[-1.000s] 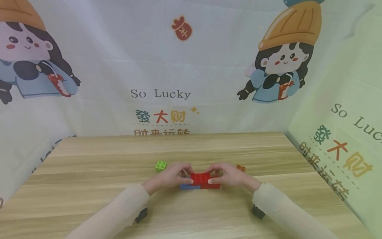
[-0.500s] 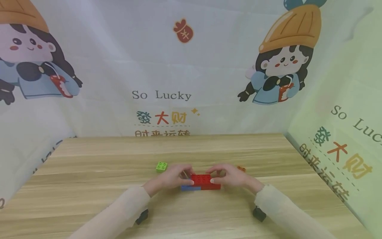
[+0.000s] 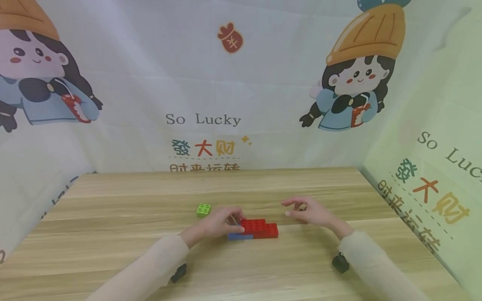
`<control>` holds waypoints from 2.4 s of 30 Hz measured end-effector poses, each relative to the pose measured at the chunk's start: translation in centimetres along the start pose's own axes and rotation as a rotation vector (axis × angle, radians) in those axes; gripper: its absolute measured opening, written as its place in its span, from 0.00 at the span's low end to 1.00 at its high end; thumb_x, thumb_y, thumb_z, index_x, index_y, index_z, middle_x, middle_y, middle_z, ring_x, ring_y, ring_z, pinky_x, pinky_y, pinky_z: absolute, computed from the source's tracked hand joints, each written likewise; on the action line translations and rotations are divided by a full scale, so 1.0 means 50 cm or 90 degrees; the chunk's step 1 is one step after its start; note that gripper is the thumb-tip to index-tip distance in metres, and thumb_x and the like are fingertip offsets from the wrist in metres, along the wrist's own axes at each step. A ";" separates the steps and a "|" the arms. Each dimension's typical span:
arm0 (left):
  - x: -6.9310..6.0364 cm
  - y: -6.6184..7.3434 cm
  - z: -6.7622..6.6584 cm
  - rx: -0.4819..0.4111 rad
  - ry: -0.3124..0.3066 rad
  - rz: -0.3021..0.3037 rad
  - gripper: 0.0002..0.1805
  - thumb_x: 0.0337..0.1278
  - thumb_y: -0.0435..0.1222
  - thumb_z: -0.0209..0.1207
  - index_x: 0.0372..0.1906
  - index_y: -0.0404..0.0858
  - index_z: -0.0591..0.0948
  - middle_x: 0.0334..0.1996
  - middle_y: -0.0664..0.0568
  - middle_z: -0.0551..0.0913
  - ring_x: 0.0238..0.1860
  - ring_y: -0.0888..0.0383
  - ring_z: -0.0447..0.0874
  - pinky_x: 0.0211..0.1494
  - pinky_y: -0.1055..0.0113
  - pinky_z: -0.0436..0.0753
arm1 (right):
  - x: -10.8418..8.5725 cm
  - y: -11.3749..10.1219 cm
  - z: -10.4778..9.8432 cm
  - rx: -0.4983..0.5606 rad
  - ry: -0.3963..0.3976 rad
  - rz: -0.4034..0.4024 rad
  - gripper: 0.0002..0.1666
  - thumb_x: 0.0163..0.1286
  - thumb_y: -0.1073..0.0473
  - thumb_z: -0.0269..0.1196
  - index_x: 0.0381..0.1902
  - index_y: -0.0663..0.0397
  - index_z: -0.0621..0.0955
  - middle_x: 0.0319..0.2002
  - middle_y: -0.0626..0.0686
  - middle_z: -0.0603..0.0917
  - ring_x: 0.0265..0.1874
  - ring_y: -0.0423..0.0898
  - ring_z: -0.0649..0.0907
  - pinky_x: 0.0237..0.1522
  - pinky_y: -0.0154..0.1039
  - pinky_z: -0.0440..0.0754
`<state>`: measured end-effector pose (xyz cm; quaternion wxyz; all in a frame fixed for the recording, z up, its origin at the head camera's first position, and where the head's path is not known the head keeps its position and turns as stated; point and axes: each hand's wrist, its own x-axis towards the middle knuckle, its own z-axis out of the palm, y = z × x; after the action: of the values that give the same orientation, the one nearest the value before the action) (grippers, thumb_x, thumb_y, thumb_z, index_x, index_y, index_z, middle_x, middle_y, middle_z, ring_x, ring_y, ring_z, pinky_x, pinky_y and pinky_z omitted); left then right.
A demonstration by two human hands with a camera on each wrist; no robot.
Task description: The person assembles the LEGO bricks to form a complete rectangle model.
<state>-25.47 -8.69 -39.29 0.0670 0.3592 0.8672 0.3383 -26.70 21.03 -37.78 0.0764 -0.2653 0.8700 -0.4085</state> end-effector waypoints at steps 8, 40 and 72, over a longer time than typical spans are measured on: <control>-0.001 0.000 0.000 -0.006 -0.001 0.003 0.11 0.49 0.37 0.61 0.38 0.39 0.76 0.34 0.55 0.78 0.35 0.59 0.77 0.38 0.71 0.75 | -0.020 0.029 -0.021 -0.008 0.034 -0.009 0.21 0.59 0.60 0.61 0.49 0.66 0.75 0.45 0.61 0.77 0.35 0.48 0.75 0.31 0.37 0.74; -0.002 0.000 -0.001 -0.017 0.003 -0.003 0.11 0.49 0.38 0.61 0.38 0.40 0.75 0.34 0.55 0.77 0.35 0.59 0.76 0.38 0.70 0.76 | -0.032 0.073 -0.047 0.007 0.054 0.087 0.29 0.56 0.59 0.63 0.52 0.68 0.71 0.49 0.66 0.72 0.36 0.51 0.76 0.34 0.40 0.75; -0.004 0.001 -0.001 -0.043 0.000 -0.010 0.10 0.49 0.37 0.61 0.38 0.40 0.75 0.33 0.56 0.77 0.36 0.59 0.76 0.39 0.68 0.75 | -0.029 0.068 -0.040 -0.060 -0.039 0.083 0.29 0.52 0.61 0.66 0.51 0.69 0.71 0.44 0.59 0.75 0.43 0.54 0.74 0.44 0.50 0.71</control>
<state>-25.31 -8.81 -39.24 0.0821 0.3498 0.8581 0.3669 -27.51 24.90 -39.14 0.1172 -0.2236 0.9009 -0.3532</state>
